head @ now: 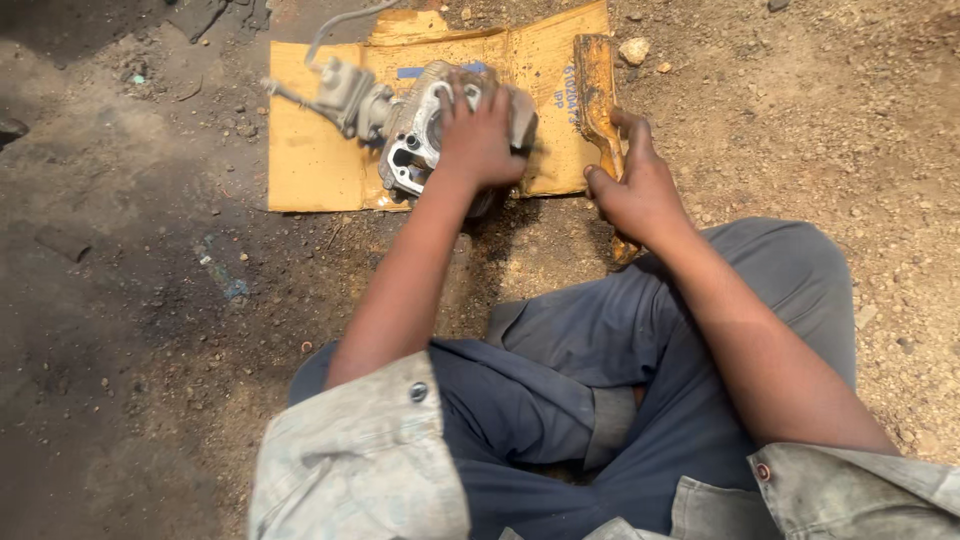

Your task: The person cleans a metal engine component using a wire brush and a small metal scraper while sitting on the ground.

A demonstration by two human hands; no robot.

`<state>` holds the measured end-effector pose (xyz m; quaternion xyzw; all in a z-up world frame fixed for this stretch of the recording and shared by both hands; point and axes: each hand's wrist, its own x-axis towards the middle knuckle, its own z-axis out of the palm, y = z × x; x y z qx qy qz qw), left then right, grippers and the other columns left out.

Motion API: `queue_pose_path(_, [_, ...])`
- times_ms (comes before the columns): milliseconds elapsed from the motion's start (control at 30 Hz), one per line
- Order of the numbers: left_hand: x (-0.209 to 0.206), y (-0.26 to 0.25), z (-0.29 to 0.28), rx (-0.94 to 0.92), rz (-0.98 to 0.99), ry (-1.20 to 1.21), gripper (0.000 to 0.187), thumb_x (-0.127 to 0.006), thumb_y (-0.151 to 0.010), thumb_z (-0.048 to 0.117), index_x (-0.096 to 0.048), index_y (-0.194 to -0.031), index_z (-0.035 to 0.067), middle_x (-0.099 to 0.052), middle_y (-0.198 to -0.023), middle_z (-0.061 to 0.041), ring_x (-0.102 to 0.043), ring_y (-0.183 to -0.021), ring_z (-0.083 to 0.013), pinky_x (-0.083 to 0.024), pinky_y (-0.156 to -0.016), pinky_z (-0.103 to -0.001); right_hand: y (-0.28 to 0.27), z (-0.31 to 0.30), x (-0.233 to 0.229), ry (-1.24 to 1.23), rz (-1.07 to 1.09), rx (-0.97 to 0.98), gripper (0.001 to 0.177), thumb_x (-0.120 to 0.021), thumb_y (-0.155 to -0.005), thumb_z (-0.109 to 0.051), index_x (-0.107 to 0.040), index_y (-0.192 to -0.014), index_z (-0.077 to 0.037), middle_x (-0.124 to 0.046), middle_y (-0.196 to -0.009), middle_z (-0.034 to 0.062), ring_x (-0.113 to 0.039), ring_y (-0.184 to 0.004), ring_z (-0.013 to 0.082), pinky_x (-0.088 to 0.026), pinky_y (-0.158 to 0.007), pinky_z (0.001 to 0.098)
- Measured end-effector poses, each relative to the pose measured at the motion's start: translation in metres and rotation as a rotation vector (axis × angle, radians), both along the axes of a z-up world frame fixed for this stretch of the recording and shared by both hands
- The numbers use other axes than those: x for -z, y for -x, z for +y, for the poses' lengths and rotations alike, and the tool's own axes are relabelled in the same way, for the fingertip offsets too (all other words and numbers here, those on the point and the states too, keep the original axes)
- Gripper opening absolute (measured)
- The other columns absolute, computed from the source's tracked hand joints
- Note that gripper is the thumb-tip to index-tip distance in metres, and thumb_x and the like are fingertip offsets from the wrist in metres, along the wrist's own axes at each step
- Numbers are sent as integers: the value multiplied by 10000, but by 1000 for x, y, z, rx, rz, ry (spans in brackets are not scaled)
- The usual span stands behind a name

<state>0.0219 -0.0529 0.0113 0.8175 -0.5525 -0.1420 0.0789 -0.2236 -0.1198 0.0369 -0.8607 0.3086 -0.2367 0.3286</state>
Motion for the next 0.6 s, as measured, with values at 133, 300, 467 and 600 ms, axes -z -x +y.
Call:
queue_pose_path(133, [10,-8,46,367,92,93,1012,-724,-651,317,-328,-1575,194,-143,-1782,-98,13,-1643,-360,-22,-1276,-569,-5,3,0,-208,259,143,706,-706,-942,-223,-344,-1540,-126,-711,-1113,235,-731,-913,344,-542,-859,457])
queue_pose_path(300, [-18,0,79,34,18,23,1120,-828,-608,416,-290,-1574,237,-62,-1704,-197,41,-1563,-396,10,-1236,-657,-8,10,-13,-247,142,69,715,-648,-939,-180,-278,-1548,-125,-690,-1200,167,-765,-822,276,-567,-794,420])
queue_pose_path(467, [-17,45,77,-303,-66,5,1185,-850,-591,362,-251,-1603,213,-61,-1674,-211,84,-1505,-443,-15,-1122,-795,-11,13,-12,-160,247,4,588,-666,-985,-206,-378,-1490,-115,-734,-1016,226,-736,-865,356,-552,-787,482])
queue_pose_path(600, [-7,32,82,-255,-36,135,1019,-844,-632,274,-405,-1551,231,-166,-1721,-75,66,-1582,-436,-205,-1195,-712,-1,16,-18,-50,417,-175,606,-644,-991,-216,-363,-1519,-118,-703,-1002,300,-699,-937,450,-534,-819,523])
